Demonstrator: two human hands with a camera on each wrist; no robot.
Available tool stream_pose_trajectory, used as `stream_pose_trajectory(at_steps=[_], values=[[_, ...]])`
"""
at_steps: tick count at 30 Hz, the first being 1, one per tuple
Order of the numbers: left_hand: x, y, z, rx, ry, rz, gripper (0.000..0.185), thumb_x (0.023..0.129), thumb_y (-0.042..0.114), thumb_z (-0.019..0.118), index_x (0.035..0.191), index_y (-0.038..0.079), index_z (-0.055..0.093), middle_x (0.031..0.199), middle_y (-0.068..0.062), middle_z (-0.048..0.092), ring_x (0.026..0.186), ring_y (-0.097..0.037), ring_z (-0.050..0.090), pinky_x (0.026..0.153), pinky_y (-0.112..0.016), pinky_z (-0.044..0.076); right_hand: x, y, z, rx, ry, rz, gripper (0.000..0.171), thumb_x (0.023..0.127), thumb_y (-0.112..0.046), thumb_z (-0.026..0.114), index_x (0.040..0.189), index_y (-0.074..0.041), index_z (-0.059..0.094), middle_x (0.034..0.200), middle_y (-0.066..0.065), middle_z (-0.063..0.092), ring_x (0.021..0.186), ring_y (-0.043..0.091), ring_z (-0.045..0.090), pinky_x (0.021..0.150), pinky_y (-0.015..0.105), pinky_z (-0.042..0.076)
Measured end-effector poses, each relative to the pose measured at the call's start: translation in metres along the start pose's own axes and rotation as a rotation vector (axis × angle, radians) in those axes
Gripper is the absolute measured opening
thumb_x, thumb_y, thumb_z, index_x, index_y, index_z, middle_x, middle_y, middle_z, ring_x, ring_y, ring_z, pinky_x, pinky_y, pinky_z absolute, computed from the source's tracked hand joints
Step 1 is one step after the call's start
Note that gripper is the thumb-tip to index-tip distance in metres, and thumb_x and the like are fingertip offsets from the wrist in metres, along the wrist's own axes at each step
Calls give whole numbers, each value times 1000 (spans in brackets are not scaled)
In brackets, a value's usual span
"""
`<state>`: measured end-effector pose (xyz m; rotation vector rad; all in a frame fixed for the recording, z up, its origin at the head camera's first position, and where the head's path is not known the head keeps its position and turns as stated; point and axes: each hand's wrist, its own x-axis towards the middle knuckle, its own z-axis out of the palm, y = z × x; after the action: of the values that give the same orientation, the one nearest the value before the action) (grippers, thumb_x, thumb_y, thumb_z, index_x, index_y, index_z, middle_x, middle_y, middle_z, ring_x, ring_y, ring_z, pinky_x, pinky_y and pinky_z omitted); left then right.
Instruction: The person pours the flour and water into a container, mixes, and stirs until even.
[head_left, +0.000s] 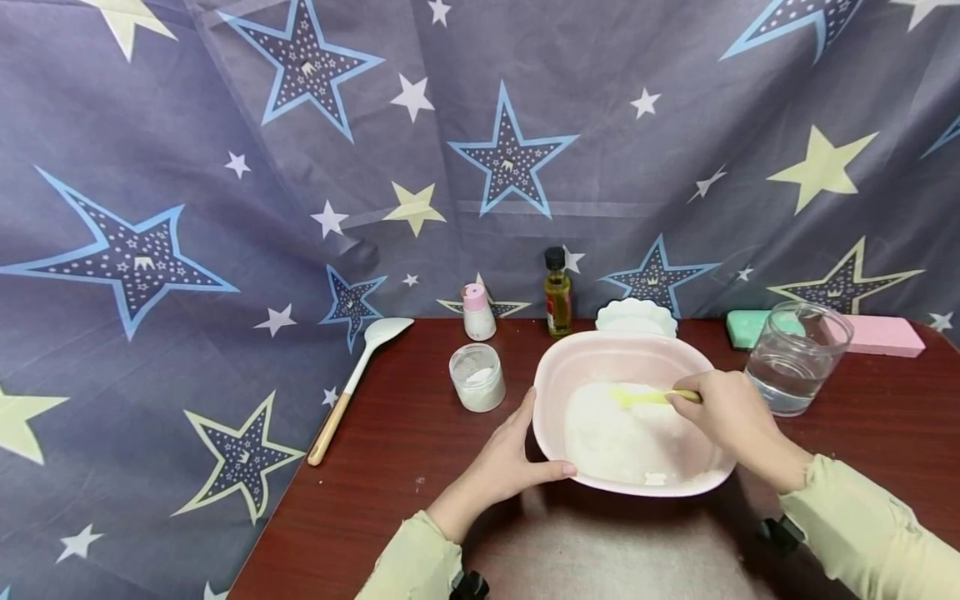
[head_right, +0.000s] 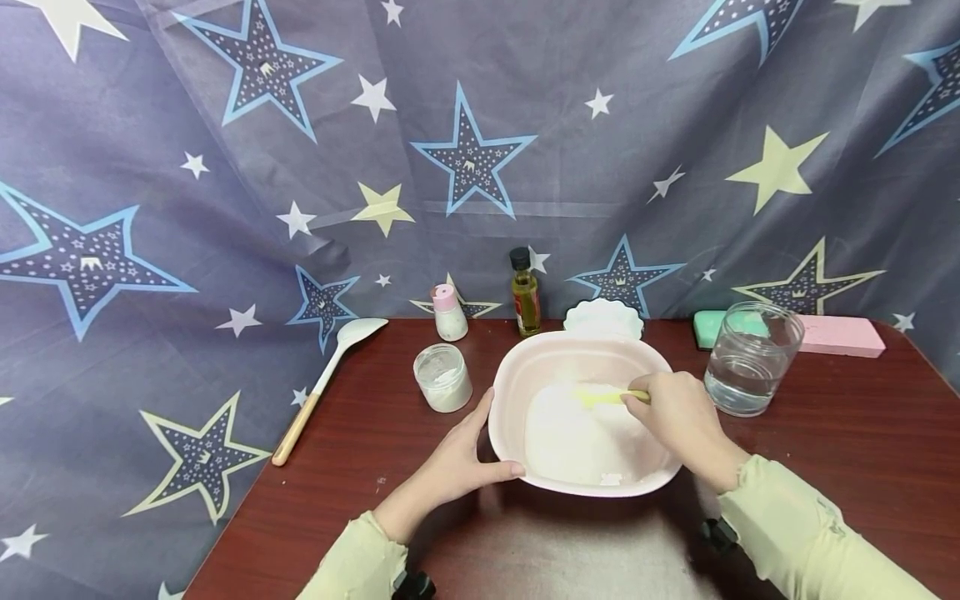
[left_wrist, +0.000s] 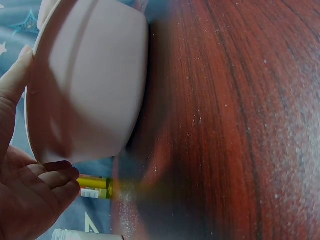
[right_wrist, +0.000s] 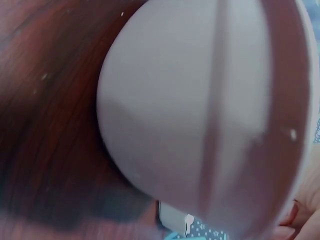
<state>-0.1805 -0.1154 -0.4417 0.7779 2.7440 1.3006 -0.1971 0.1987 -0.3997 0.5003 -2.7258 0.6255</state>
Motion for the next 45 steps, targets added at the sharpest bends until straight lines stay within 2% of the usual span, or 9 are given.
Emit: stream_pose_trajectory(at_steps=[2, 13, 22, 29, 34, 45], values=[[0, 0, 0, 4, 0, 4, 113, 74, 45, 83, 156, 7, 17, 157, -11, 29, 140, -19, 32, 111, -44, 32, -1, 3, -4, -4, -12, 13, 6, 82, -11, 74, 77, -12, 74, 56, -11, 51, 53, 13, 42, 50, 32, 37], [0, 0, 0, 3, -2, 7, 113, 74, 45, 83, 156, 7, 17, 157, -11, 29, 140, -19, 33, 111, -43, 32, -10, 16, -26, -59, -32, 25, 3, 81, -13, 75, 80, -11, 76, 57, -10, 52, 54, 13, 43, 49, 33, 36], [0, -1, -1, 9, -5, -10, 113, 73, 45, 84, 156, 8, 16, 157, -11, 29, 140, -20, 32, 111, -44, 31, -13, 13, -41, -87, -66, 9, 8, 79, -12, 74, 71, -16, 72, 54, -12, 45, 54, 11, 40, 51, 30, 35], [0, 0, -1, 18, -11, -21, 114, 73, 45, 84, 156, 6, 16, 157, -12, 28, 141, -21, 31, 111, -44, 31, -18, 14, -51, -63, -115, -15, 8, 77, -13, 74, 71, -19, 75, 60, -15, 54, 53, 7, 41, 49, 27, 35], [1, 1, -1, 20, -11, -26, 114, 73, 46, 83, 156, 7, 16, 157, -12, 27, 141, -21, 31, 112, -44, 31, -21, 17, -55, -41, -150, -30, 7, 75, -16, 75, 71, -20, 75, 59, -17, 52, 53, 5, 39, 50, 26, 34], [0, 3, -1, 13, -10, -38, 114, 73, 45, 84, 156, 6, 17, 157, -12, 27, 141, -22, 31, 112, -44, 30, -25, 14, -51, 48, -237, -107, 7, 76, -19, 82, 74, -23, 76, 66, -22, 60, 57, -3, 41, 50, 22, 38]])
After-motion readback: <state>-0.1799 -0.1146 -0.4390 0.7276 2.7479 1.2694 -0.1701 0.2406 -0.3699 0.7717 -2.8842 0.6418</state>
